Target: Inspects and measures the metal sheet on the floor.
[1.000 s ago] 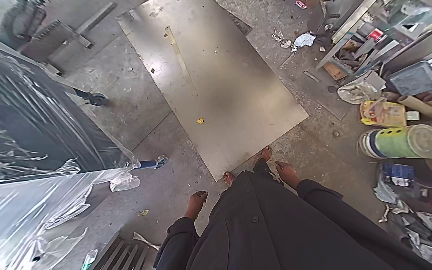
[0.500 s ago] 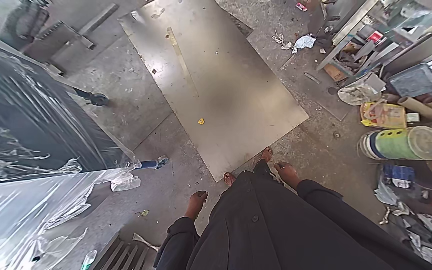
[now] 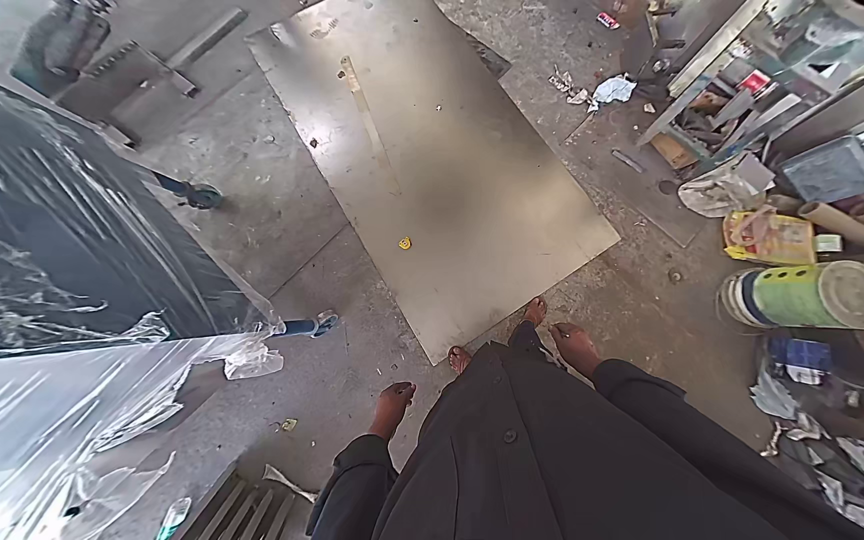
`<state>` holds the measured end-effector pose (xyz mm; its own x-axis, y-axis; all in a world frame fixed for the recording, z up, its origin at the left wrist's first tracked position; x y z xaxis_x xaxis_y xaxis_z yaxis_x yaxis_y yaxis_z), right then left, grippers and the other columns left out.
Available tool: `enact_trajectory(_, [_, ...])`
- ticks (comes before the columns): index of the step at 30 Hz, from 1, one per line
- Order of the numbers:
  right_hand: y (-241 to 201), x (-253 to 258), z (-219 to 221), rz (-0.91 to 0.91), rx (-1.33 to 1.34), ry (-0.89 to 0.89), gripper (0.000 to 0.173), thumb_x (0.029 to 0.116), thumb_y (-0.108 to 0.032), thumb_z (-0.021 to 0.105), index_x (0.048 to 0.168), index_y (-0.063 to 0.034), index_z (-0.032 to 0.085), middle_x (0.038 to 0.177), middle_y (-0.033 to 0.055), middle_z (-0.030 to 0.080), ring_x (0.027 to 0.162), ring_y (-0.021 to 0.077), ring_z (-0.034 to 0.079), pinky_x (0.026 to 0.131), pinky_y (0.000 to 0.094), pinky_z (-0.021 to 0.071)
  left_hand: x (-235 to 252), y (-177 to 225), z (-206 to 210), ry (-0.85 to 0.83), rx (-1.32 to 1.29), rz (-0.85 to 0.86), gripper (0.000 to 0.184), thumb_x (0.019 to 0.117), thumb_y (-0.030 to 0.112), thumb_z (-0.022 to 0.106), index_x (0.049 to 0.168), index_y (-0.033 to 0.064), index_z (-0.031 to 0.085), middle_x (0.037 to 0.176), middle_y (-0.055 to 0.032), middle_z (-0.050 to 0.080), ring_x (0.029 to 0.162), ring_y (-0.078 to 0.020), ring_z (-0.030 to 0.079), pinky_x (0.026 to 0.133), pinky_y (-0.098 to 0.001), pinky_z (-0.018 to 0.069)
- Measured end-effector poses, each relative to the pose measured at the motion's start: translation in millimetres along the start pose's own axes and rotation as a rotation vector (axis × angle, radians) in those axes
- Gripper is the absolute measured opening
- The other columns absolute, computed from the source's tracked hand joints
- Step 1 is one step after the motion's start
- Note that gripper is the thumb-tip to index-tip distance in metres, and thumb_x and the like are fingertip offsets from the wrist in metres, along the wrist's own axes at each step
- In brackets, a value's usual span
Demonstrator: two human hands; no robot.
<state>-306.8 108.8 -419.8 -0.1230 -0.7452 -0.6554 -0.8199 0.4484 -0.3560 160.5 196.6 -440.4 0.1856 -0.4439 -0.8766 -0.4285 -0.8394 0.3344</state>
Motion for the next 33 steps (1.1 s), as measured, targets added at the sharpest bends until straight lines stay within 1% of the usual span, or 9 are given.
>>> enact_trajectory(3, [1.2, 0.8, 3.1, 0.005, -0.001, -0.009, 0.047, 0.1105, -0.040, 0.040, 0.132, -0.0094, 0.068, 0.137, 0.0147, 0.066, 0.133, 0.0298, 0.058, 0.114, 0.0506, 0.0430, -0.2, -0.6, 0.0, 0.003, -0.001, 0.011, 0.036, 0.1066, 0.024, 0.060, 0.130, -0.0030, 0.064, 0.123, -0.0226, 0.068, 0.108, -0.0304, 0.069, 0.098, -0.0476, 0.0529])
enact_trajectory(9, [2.8, -0.2, 4.2, 0.004, -0.018, -0.016, 0.045, 0.1102, -0.037, 0.041, 0.133, -0.0101, 0.069, 0.137, 0.0152, 0.066, 0.135, 0.0300, 0.057, 0.115, 0.0507, 0.0417, -0.4, 0.4, 0.4, -0.006, 0.002, 0.017, 0.036, 0.1066, 0.023, 0.060, 0.131, -0.0038, 0.063, 0.124, -0.0231, 0.068, 0.108, -0.0306, 0.069, 0.099, -0.0473, 0.0529])
enact_trajectory(12, [2.9, -0.5, 4.3, 0.007, -0.030, -0.027, 0.045, 0.1099, -0.038, 0.040, 0.133, -0.0117, 0.069, 0.137, 0.0144, 0.066, 0.135, 0.0296, 0.057, 0.115, 0.0506, 0.0416, -0.5, 1.1, 0.6, -0.006, -0.005, 0.013, 0.035, 0.1067, 0.022, 0.060, 0.131, -0.0036, 0.064, 0.123, -0.0230, 0.068, 0.109, -0.0308, 0.069, 0.099, -0.0475, 0.0528])
enact_trajectory(19, [3.2, 1.3, 4.3, 0.009, -0.044, -0.029, 0.045, 0.1098, -0.038, 0.040, 0.133, -0.0120, 0.069, 0.137, 0.0132, 0.066, 0.135, 0.0289, 0.057, 0.115, 0.0505, 0.0414, 0.7, 2.0, 1.1, -0.008, 0.000, 0.009, 0.036, 0.1067, 0.023, 0.060, 0.132, -0.0025, 0.064, 0.124, -0.0222, 0.068, 0.110, -0.0306, 0.069, 0.098, -0.0477, 0.0532])
enact_trajectory(23, [5.3, 3.4, 6.4, 0.001, -0.033, -0.013, 0.043, 0.1094, -0.036, 0.042, 0.131, -0.0120, 0.070, 0.135, 0.0145, 0.067, 0.134, 0.0308, 0.058, 0.114, 0.0516, 0.0421, 1.2, 0.7, 1.8, -0.010, -0.020, 0.008, 0.037, 0.1072, 0.023, 0.059, 0.132, -0.0036, 0.063, 0.125, -0.0227, 0.068, 0.109, -0.0310, 0.068, 0.097, -0.0479, 0.0533])
enact_trajectory(29, [7.3, 1.9, 6.5, 0.014, -0.025, -0.007, 0.045, 0.1099, -0.039, 0.040, 0.131, -0.0126, 0.070, 0.136, 0.0137, 0.067, 0.135, 0.0304, 0.057, 0.114, 0.0519, 0.0420, 3.3, -1.7, 3.6, -0.018, -0.010, 0.016, 0.037, 0.1071, 0.023, 0.059, 0.133, -0.0035, 0.063, 0.125, -0.0231, 0.068, 0.110, -0.0312, 0.068, 0.099, -0.0481, 0.0528])
enact_trajectory(33, [8.5, 1.5, 5.2, 0.036, -0.025, -0.010, 0.047, 0.1097, -0.042, 0.040, 0.133, -0.0141, 0.069, 0.138, 0.0131, 0.066, 0.136, 0.0309, 0.056, 0.114, 0.0528, 0.0418, 4.6, -0.9, 3.3, -0.019, 0.005, 0.019, 0.037, 0.1070, 0.024, 0.059, 0.132, -0.0027, 0.063, 0.124, -0.0221, 0.068, 0.108, -0.0303, 0.069, 0.096, -0.0480, 0.0536])
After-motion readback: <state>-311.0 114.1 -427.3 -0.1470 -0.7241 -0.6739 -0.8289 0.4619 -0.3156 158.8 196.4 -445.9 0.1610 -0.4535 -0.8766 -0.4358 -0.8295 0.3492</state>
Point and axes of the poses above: each hand's wrist, its own x-axis towards the middle knuckle, its own z-axis out of the palm, y = z × x, the point moved 7 cm from there along x, towards the middle knuckle
